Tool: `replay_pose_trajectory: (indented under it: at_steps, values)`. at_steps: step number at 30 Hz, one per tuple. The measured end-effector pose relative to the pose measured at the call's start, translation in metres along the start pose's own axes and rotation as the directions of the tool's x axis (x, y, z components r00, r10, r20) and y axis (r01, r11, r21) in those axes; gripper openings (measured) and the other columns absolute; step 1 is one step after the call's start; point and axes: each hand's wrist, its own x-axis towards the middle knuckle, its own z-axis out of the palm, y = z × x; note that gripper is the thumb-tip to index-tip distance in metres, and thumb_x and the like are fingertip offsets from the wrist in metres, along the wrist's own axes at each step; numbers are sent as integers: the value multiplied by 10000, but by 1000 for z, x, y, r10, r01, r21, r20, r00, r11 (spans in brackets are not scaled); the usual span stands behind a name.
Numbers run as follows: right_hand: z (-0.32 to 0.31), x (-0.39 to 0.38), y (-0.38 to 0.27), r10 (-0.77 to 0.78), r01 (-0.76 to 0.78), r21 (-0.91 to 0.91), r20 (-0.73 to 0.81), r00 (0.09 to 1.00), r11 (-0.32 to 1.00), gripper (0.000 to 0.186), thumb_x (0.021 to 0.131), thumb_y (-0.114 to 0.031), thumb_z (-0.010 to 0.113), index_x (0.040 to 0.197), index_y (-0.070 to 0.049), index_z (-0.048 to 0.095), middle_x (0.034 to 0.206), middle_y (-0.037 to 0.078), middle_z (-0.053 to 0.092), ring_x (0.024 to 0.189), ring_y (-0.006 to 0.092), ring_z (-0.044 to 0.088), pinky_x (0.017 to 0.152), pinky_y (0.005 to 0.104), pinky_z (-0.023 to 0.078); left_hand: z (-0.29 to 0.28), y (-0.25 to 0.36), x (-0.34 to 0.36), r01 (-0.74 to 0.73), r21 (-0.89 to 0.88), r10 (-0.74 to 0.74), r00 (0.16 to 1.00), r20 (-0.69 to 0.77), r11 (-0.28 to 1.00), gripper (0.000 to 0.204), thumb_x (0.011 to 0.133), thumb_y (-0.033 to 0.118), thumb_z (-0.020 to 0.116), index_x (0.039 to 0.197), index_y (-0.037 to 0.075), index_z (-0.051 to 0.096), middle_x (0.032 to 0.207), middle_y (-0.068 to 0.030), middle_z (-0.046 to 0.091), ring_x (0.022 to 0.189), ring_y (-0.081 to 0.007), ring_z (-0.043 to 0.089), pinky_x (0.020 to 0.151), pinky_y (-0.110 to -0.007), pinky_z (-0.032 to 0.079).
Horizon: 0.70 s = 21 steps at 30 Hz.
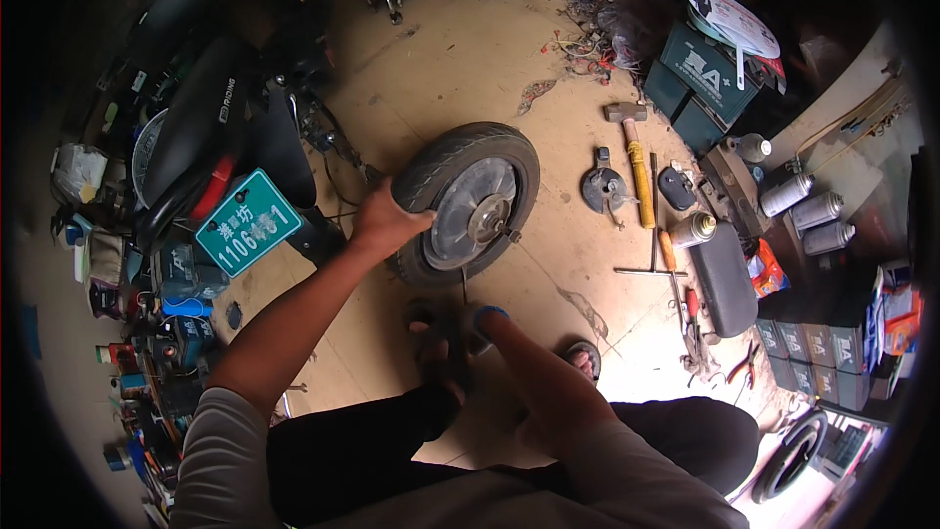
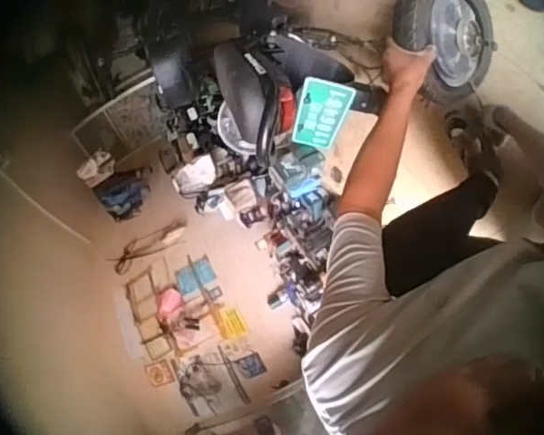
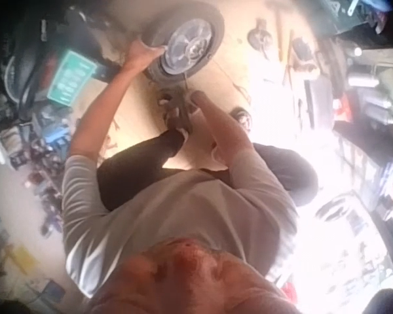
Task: The person fits a tire onto a wheel rim by hand, then uses screwdrivers to pry and seat the tire onto the rim.
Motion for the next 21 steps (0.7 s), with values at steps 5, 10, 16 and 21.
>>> replay_pose_trajectory:
  at_steps: [5, 10, 16, 21]
  values:
    - [-12, -19, -8, 11, -17, 126, 44, 999, 992, 297, 987, -290, 681, 1134, -56, 789, 1132, 162, 791, 916, 277, 770, 736, 473, 626, 0, 2, 17, -61, -19, 62, 998, 15, 998, 636, 762, 233, 928, 1273, -43, 670, 1184, -224, 776, 1094, -342, 762, 956, -423, 591]
    - [-27, -24, -9, -102, 85, -153, -111, 988, 985, 315, 997, -311, 644, 1123, -71, 805, 1150, 171, 801, 965, 291, 788, 752, 489, 639, -1, -2, 17, -16, -61, 19, 998, 61, 998, 626, 783, 195, 914, 1302, -35, 649, 1215, -207, 765, 1108, -343, 745, 983, -435, 579]
    - [-121, -69, 25, -26, 198, 41, -945, 325, 979, 295, 1016, -367, 647, 1164, -159, 795, 1176, 170, 793, 1087, 402, 755, 948, 476, 599, 3, -10, 20, -57, -92, 59, 998, 19, 994, 707, 747, 266, 935, 1325, -16, 643, 1206, -240, 762, 1127, -398, 746, 976, -461, 598]
    - [-242, -154, 104, 119, -229, 129, -991, -58, 965, 428, 960, -311, 758, 1341, -138, 666, 1361, 187, 668, 1279, 377, 657, 1016, 451, 568, 1, 0, 14, 12, -12, -12, 1000, 4, 1000, 773, 738, 265, 932, 1389, -9, 617, 1261, -258, 745, 1170, -408, 731, 1010, -448, 587]
